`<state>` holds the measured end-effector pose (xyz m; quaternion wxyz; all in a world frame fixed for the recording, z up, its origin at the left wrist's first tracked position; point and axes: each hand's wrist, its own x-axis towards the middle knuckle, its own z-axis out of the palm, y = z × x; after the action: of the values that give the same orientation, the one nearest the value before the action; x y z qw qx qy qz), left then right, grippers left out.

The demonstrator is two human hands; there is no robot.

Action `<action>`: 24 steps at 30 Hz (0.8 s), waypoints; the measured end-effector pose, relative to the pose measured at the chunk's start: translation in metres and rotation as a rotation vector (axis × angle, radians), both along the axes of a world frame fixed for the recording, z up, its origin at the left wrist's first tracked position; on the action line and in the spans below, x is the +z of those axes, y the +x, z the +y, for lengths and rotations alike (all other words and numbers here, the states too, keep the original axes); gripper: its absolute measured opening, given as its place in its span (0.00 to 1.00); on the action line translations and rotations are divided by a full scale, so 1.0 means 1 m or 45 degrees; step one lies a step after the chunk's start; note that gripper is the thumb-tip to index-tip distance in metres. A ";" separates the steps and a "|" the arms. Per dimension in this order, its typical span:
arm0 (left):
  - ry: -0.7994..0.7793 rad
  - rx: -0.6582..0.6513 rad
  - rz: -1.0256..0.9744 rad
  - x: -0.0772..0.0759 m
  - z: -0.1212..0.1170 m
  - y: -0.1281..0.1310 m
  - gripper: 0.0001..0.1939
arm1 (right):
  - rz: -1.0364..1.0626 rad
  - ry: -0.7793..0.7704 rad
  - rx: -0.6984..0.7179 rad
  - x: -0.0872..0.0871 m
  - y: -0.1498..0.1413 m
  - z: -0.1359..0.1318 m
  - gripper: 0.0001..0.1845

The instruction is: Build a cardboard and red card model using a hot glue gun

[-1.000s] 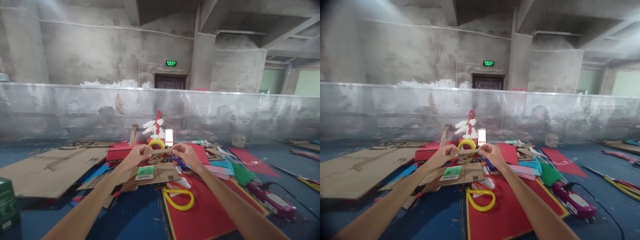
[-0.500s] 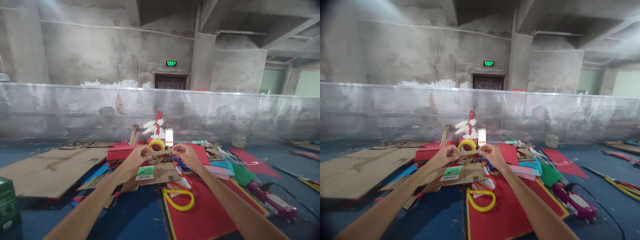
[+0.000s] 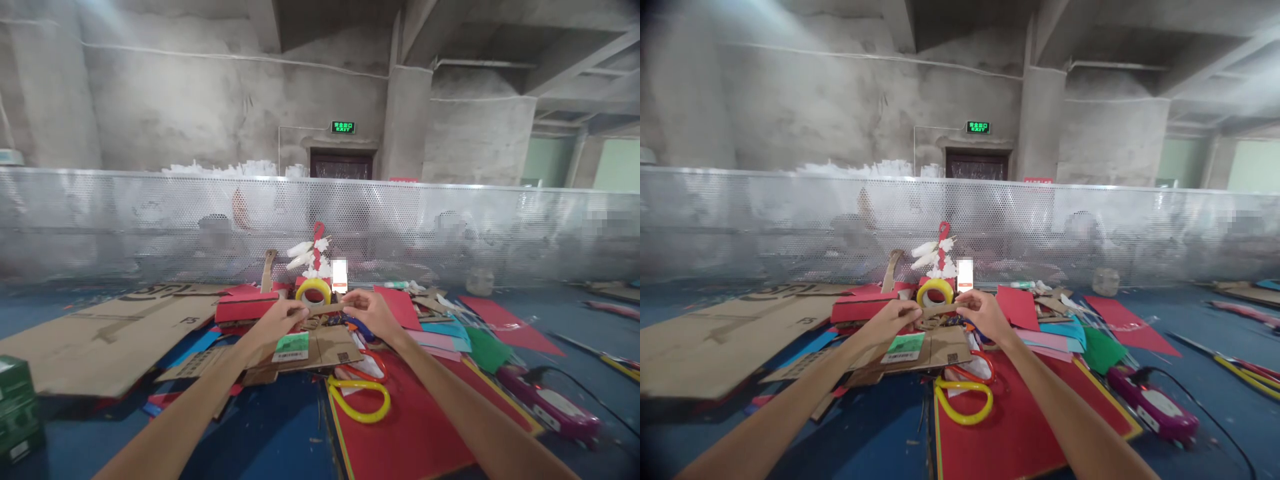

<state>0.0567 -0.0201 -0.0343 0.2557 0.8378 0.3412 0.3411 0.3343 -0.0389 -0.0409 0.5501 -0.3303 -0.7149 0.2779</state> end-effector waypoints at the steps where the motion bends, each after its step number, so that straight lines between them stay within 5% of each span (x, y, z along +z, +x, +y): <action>1: 0.016 0.003 0.033 0.001 -0.001 0.000 0.21 | 0.010 0.001 -0.008 -0.001 0.000 0.001 0.13; 9: -0.041 -0.071 0.147 0.000 -0.003 0.000 0.19 | 0.024 -0.037 -0.031 -0.002 0.005 0.005 0.12; 20: 0.151 0.204 0.229 0.003 -0.008 0.001 0.24 | -0.158 -0.103 0.140 -0.007 -0.006 -0.005 0.11; 24: 0.152 0.200 0.314 0.005 -0.006 0.001 0.19 | -0.187 -0.083 0.104 -0.010 -0.007 -0.001 0.09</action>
<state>0.0572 -0.0257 -0.0289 0.1342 0.8577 0.4137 0.2741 0.3268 -0.0395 -0.0505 0.4732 -0.3382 -0.7568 0.2982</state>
